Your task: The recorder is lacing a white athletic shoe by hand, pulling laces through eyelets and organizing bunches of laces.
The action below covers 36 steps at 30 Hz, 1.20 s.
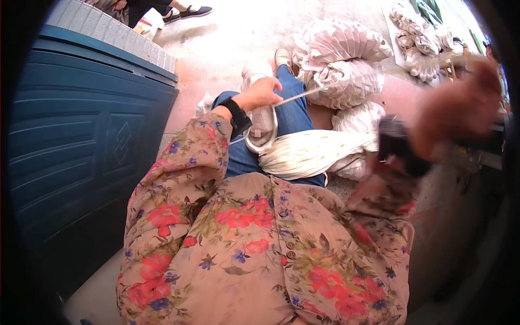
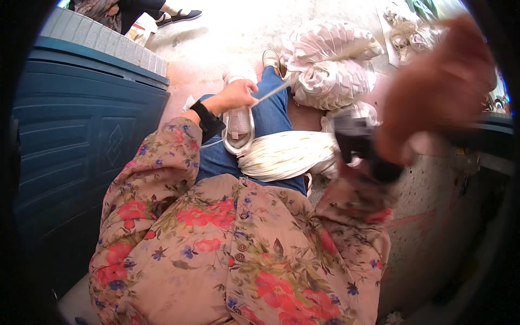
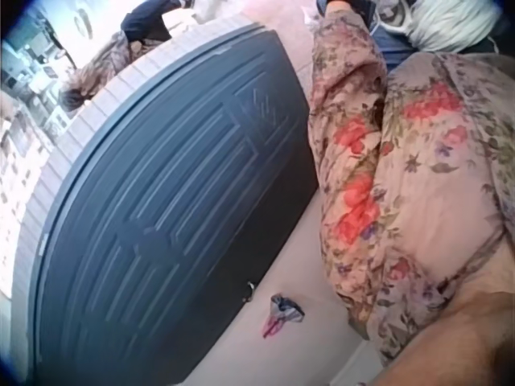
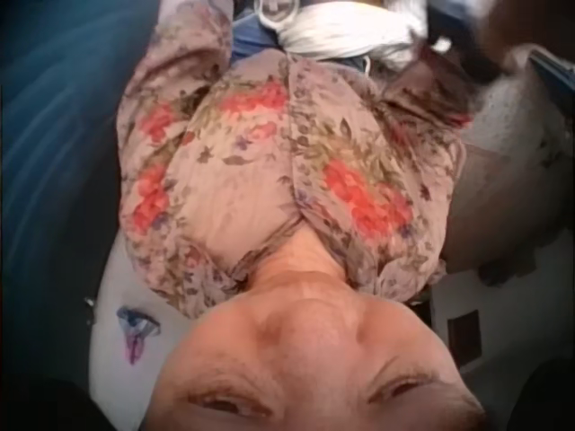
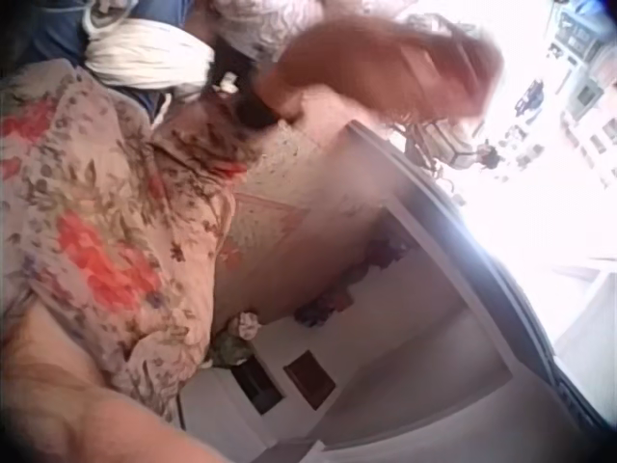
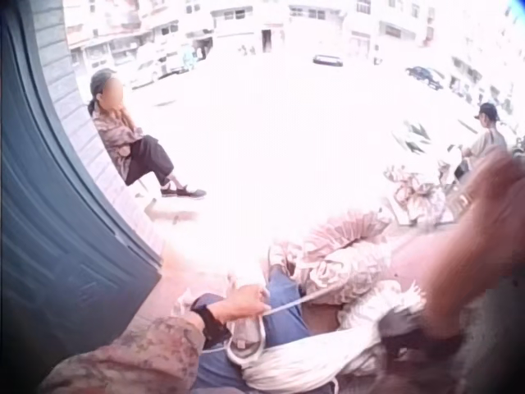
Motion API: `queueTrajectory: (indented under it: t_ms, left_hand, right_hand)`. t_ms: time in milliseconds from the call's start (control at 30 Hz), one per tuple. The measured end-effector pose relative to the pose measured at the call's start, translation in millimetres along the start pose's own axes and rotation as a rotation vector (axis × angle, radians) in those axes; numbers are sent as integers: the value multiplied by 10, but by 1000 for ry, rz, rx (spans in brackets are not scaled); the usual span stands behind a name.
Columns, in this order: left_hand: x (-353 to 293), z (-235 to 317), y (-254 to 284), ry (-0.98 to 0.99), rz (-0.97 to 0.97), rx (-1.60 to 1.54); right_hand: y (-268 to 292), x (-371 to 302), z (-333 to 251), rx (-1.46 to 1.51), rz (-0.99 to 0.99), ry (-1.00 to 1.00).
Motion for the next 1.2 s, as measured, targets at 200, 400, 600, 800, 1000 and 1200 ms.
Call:
queueTrajectory:
  t_ms: [200, 400, 600, 800, 1000, 1200]
  left_hand:
    - [-182, -193, 203, 112, 174, 360]
    - [-375, -392, 328, 75, 111, 350]
    - [-343, -372, 366, 40, 71, 157]
    - [-598, -509, 345, -22, 246, 336]
    - [-764, -553, 174, 6, 326, 412]
    - [-850, -429, 208, -11, 447, 484]
  right_hand:
    - [402, 283, 333, 563, 332, -653]
    - [-593, -1008, 68, 1245, -271, -1580]
    - [-978, -2320, -1152, 1088, -1222, -1306]
    - [-1304, -2704, -1447, 737, -1319, -970]
    - [-1407, -2630, -1655, 535, -1387, -586]
    - [-1348, -2467, -1793, 435, -1306, -208]
Point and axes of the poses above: each hand's wrist, its own x-axis towards the middle knuckle, its own y-axis out of the back of the hand, z = x × y, the point moved 5 cm from there along x, towards the middle knuckle, and after that the axes turned 3 degrees about y, right-handed, at the moved point
